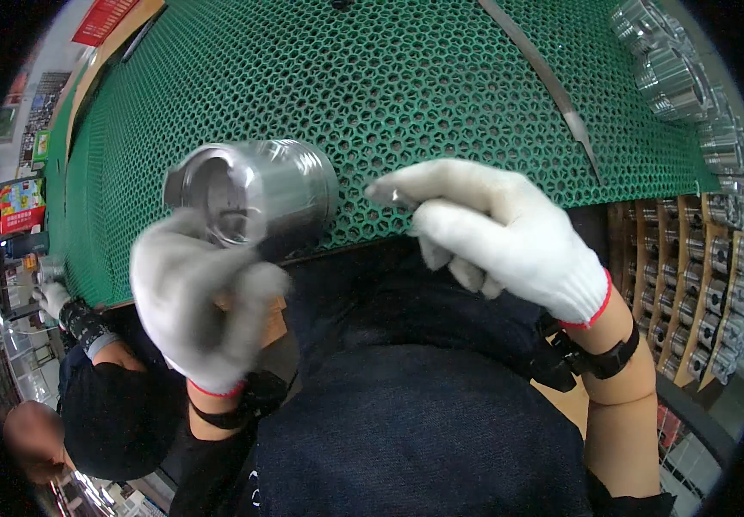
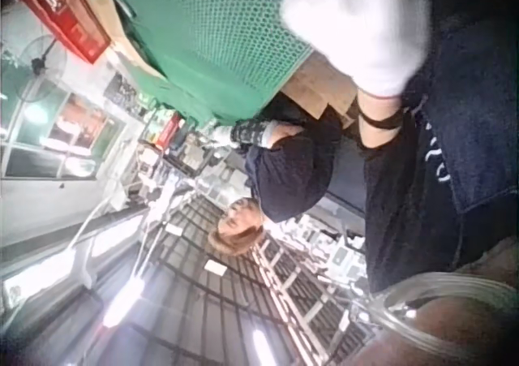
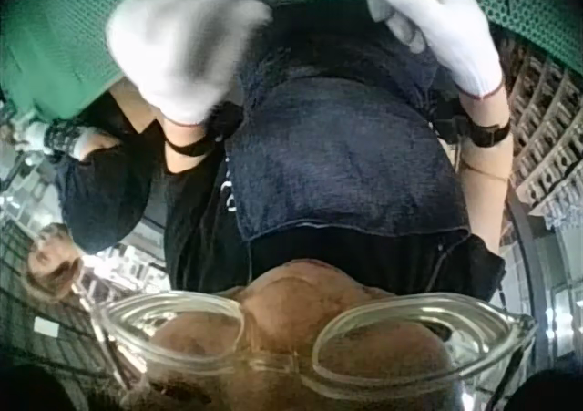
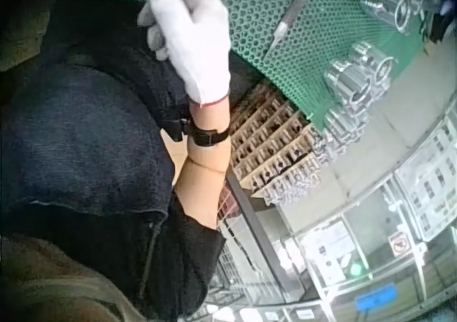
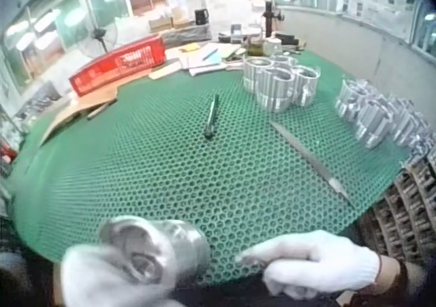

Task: Manually filing the inner edges of metal pistons at a workstation to deburr or smooth them.

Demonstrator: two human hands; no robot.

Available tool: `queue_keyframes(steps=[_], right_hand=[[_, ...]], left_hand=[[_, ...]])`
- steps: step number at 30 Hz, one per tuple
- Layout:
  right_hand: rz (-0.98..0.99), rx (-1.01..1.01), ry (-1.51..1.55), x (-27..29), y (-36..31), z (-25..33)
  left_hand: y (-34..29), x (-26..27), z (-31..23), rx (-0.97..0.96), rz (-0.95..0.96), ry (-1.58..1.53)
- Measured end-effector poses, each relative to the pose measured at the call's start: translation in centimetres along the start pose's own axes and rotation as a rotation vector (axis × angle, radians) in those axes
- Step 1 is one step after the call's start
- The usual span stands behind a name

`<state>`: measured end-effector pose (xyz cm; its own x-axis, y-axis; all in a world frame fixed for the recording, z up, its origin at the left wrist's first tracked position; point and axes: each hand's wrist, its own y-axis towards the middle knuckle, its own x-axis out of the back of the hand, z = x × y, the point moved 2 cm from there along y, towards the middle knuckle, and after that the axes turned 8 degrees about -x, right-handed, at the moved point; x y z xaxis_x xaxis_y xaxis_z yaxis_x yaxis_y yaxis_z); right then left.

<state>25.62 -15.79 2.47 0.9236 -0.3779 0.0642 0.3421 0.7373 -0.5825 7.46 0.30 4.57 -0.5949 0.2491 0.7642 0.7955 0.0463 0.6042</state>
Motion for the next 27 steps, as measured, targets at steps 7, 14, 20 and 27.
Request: queue_keyframes(steps=[7,14,20,27], right_hand=[[-0.130,0.598,0.344,1.7,-0.6,1.9],[-0.614,0.883,-1.312,0.8,1.2,2.0],[-0.204,0.592,-0.871,2.5,2.6,-1.1],[-0.204,0.165,-0.020,5.5,2.6,-2.1]], left_hand=[[0.6,0.7,2.8,-0.187,0.219,0.084],[4.3,-1.6,2.2,-0.137,0.157,-0.024],[3.6,-2.7,0.4,-0.148,0.279,0.034],[7.5,-3.3,4.0,-0.485,0.927,0.139]])
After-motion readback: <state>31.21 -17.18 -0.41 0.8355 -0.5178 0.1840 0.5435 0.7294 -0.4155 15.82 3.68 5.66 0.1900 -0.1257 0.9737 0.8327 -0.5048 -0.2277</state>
